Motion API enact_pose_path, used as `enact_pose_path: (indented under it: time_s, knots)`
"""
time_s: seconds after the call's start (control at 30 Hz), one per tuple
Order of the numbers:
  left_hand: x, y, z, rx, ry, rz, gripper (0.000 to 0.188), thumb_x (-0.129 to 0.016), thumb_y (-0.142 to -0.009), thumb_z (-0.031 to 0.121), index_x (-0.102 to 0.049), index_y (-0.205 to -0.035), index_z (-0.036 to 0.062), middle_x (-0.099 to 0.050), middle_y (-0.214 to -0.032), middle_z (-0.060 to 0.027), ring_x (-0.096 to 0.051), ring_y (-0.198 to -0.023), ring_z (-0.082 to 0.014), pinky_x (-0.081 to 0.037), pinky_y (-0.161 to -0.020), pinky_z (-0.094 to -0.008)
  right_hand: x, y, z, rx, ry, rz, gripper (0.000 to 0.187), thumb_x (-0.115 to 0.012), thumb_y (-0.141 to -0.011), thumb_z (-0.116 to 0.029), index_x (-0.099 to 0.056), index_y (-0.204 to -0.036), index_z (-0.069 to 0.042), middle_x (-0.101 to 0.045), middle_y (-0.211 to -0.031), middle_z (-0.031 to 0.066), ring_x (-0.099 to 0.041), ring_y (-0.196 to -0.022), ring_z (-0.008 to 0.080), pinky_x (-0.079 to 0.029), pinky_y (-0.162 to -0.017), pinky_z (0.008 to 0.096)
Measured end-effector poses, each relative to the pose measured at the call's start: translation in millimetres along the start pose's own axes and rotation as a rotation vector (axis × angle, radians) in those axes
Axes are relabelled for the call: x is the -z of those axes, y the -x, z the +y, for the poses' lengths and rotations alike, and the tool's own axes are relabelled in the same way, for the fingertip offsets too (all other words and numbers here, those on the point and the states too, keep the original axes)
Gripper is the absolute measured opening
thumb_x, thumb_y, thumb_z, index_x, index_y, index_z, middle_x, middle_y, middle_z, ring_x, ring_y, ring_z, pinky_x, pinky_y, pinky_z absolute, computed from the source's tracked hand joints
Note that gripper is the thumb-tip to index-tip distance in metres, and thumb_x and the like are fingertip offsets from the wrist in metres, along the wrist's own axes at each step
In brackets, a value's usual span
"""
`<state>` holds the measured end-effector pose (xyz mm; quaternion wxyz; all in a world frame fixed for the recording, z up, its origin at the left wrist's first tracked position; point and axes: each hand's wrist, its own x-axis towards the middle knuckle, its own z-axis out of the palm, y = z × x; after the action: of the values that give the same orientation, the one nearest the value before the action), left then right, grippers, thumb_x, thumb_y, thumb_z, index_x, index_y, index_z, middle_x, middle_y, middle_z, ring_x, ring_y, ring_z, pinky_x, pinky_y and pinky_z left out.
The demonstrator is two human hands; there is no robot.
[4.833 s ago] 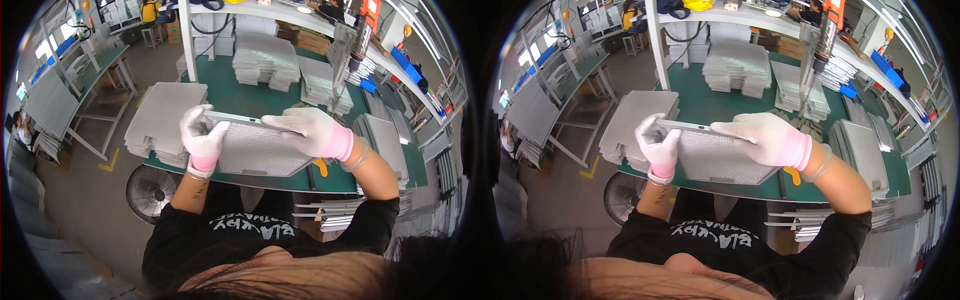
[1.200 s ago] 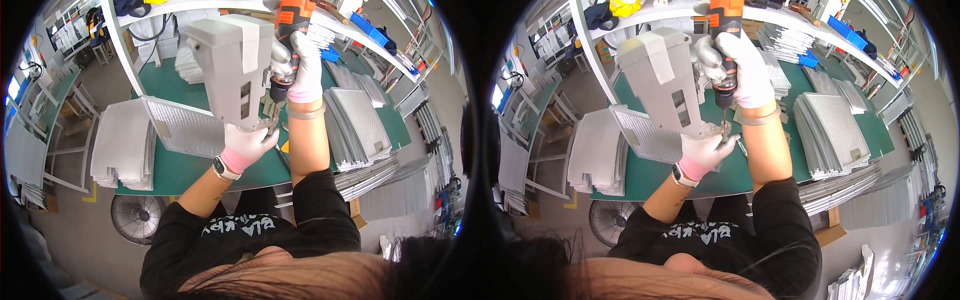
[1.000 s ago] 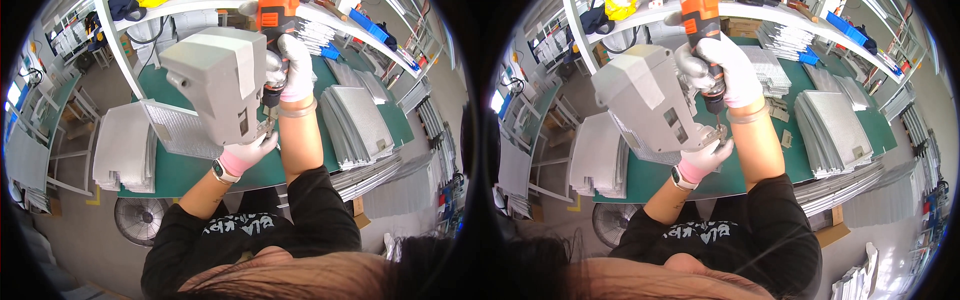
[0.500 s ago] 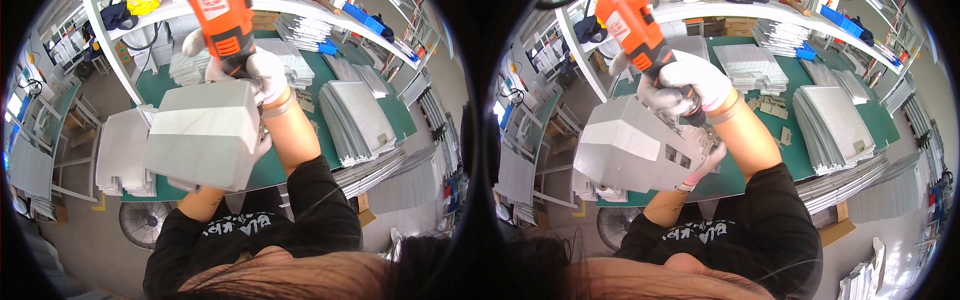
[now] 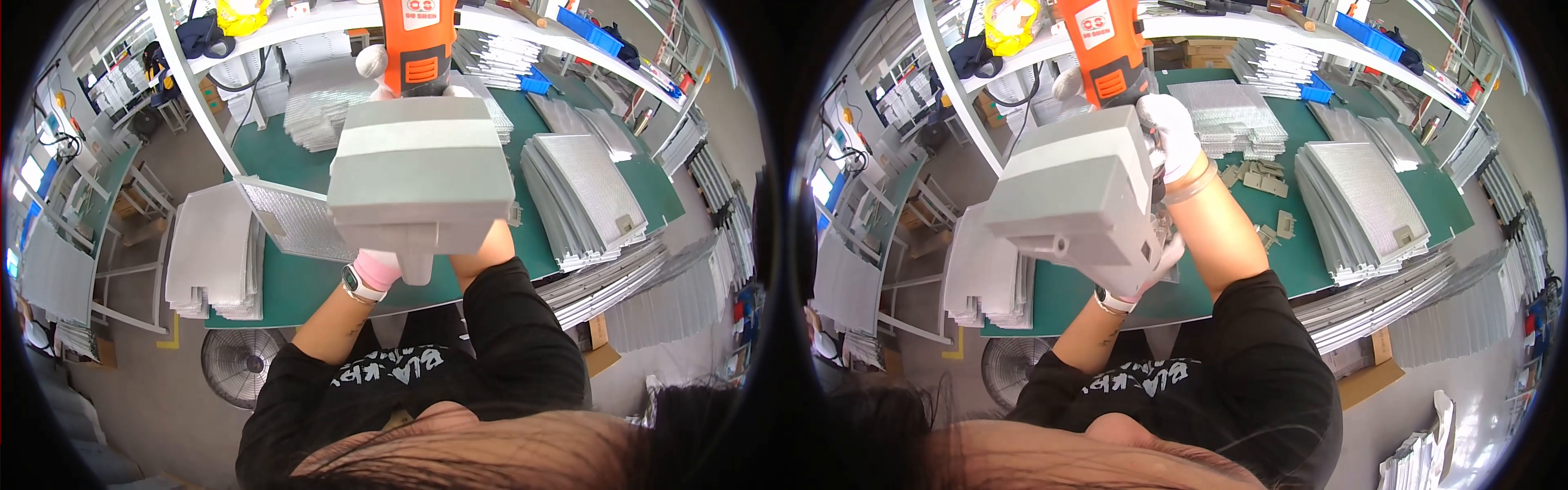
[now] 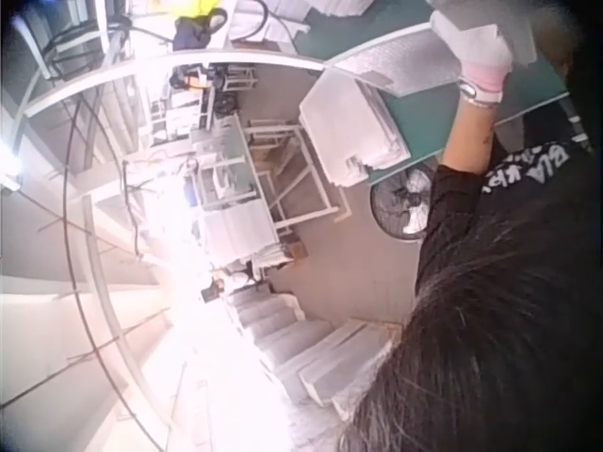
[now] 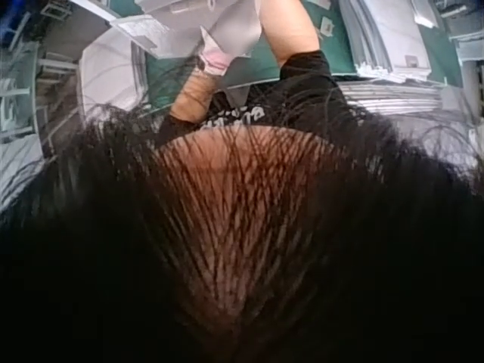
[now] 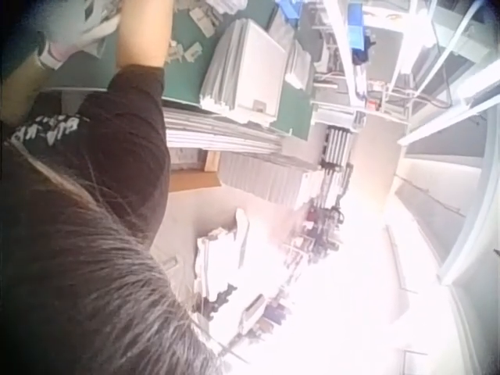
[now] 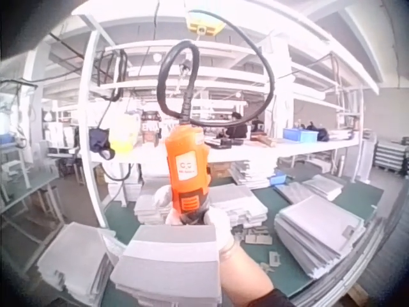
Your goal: Assembling metal mesh filters into frames using manual tools and an electric screwdriver.
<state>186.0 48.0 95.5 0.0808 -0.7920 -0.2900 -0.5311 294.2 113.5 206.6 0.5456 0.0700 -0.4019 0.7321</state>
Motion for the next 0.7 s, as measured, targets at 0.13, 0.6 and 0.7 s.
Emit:
enact_pose_path:
  time_s: [0.13, 0.6, 0.7]
  knots:
    - [19.0, 2.2, 4.7, 0.024, -0.120, -0.162, 0.023, -0.069, -0.079, 0.030, -0.069, -0.094, 0.0125, -0.068, -0.092, -0.0059, -0.064, -0.088, -0.0288, -0.047, -0.071, -0.0442, -2.5, 9.7, -12.9, 0.165, 0.114, 0.162, 0.036, -0.059, -0.089, -0.020, -0.061, -0.118, 0.000, -0.069, -0.096, 0.0095, -0.069, -0.080, 0.0165, -0.058, -0.070, 0.0309]
    - [178.4, 239.3, -28.2, -0.339, 0.123, -1.189, 0.018, -0.070, -0.077, 0.025, -0.060, -0.078, 0.0104, -0.063, -0.085, -0.0061, -0.062, -0.080, -0.0243, -0.047, -0.075, -0.0399, -64.0, -2.6, -52.1, 0.206, 0.532, -0.033, 0.019, -0.059, -0.098, -0.028, -0.050, -0.100, -0.011, -0.052, -0.079, 0.0029, -0.049, -0.064, 0.0102, -0.039, -0.054, 0.0224]
    - [177.6, 221.4, -29.7, -0.353, 0.054, -1.137, 0.029, -0.070, -0.079, 0.028, -0.062, -0.099, 0.0091, -0.063, -0.107, -0.0097, -0.059, -0.105, -0.0263, -0.044, -0.093, -0.0428, -49.0, 1.8, -45.8, 0.184, 0.459, -0.030, 0.023, -0.059, -0.098, -0.027, -0.052, -0.111, -0.010, -0.049, -0.078, 0.0021, -0.047, -0.062, 0.0096, -0.038, -0.053, 0.0222]
